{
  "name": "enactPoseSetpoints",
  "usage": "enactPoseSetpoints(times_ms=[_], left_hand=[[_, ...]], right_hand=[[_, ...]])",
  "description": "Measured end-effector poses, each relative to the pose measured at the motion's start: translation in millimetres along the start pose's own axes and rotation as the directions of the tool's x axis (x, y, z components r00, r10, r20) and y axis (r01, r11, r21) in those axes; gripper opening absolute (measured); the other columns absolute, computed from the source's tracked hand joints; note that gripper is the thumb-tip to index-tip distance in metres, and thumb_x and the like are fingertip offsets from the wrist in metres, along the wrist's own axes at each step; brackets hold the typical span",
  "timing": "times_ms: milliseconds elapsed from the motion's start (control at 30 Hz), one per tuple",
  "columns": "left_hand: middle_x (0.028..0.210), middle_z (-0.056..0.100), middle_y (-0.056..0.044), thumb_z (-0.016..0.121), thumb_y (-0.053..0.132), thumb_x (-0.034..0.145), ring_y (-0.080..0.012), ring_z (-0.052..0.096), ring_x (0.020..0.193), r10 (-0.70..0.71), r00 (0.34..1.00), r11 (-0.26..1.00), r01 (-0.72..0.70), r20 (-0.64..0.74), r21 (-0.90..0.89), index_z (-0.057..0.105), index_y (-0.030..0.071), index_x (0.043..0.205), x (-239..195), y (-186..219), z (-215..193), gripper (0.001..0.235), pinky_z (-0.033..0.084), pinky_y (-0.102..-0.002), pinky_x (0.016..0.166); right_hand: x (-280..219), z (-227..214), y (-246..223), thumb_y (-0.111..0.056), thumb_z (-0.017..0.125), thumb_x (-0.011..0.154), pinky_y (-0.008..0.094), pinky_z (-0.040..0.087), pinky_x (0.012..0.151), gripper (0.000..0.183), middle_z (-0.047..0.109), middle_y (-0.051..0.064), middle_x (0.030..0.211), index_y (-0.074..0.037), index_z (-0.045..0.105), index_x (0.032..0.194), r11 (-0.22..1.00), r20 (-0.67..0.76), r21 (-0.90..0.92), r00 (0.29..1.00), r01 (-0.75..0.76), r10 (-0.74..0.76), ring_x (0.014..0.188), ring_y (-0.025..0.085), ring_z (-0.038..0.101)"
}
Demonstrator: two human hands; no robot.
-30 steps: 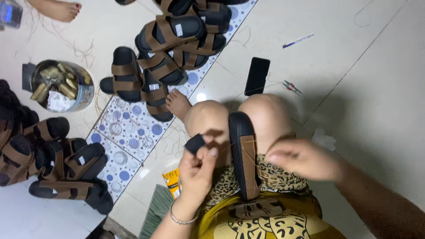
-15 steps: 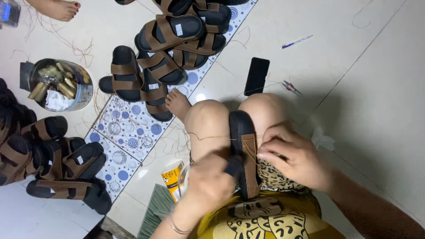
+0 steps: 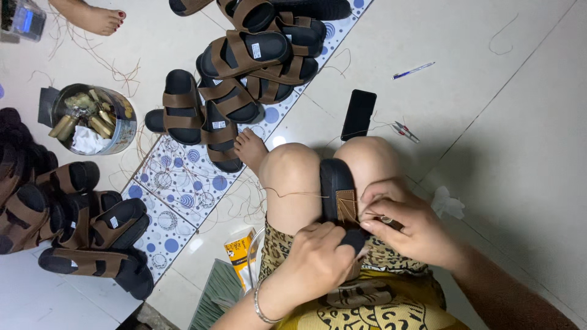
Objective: The person sits on the floor and sews a brown sandal using a needle and thread. They repeatedly push the needle through the sole and pull the thread to secure the sandal's components.
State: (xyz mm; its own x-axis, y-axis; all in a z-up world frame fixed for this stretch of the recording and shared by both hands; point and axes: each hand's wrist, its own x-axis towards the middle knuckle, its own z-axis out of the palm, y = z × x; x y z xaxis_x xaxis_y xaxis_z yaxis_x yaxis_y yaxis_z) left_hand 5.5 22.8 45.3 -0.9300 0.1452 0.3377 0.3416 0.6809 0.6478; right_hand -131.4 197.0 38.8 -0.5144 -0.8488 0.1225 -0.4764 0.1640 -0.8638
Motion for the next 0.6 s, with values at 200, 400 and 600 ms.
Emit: enactPoseSetpoints(times_ms=[200,400,600], left_hand=[[0.063,0.042,-0.007,0.063,0.017,0.103,-0.0228,0.041,0.049,-0.095,0.988,0.885,0.028,-0.122,-0.465,0.045,0.004,0.07,-1,4,-20,0.04,0.035,-0.037,0.047],[0.067,0.05,-0.007,0.063,0.021,0.102,-0.0232,0.047,0.052,-0.178,0.981,0.851,0.116,-0.074,-0.512,0.06,0.003,0.081,-1,2,-29,0.027,0.039,-0.036,0.05],[0.063,0.04,-0.01,0.068,0.013,0.1,-0.027,0.039,0.049,-0.015,0.986,0.871,-0.068,-0.166,-0.487,0.042,0.002,0.073,5,7,-27,0.04,0.034,-0.04,0.049]], right_hand=[[3,4,17,-0.022,0.052,0.101,0.034,0.057,0.079,0.026,0.056,-0.004,0.064,-0.014,0.057,0.078,0.842,0.088,0.538,0.996,-0.039,-0.01,0.077,0.014,0.066],[-3,-10,11,-0.029,0.094,0.072,0.034,0.054,0.095,0.072,0.059,0.01,0.115,-0.003,0.059,0.13,0.981,0.084,-0.155,0.991,0.118,-0.106,0.106,0.022,0.06],[-16,6,19,-0.008,0.066,0.092,0.031,0.059,0.096,0.006,0.07,0.007,0.105,-0.005,0.069,0.095,0.935,-0.019,0.34,0.993,-0.1,0.113,0.101,0.019,0.068]])
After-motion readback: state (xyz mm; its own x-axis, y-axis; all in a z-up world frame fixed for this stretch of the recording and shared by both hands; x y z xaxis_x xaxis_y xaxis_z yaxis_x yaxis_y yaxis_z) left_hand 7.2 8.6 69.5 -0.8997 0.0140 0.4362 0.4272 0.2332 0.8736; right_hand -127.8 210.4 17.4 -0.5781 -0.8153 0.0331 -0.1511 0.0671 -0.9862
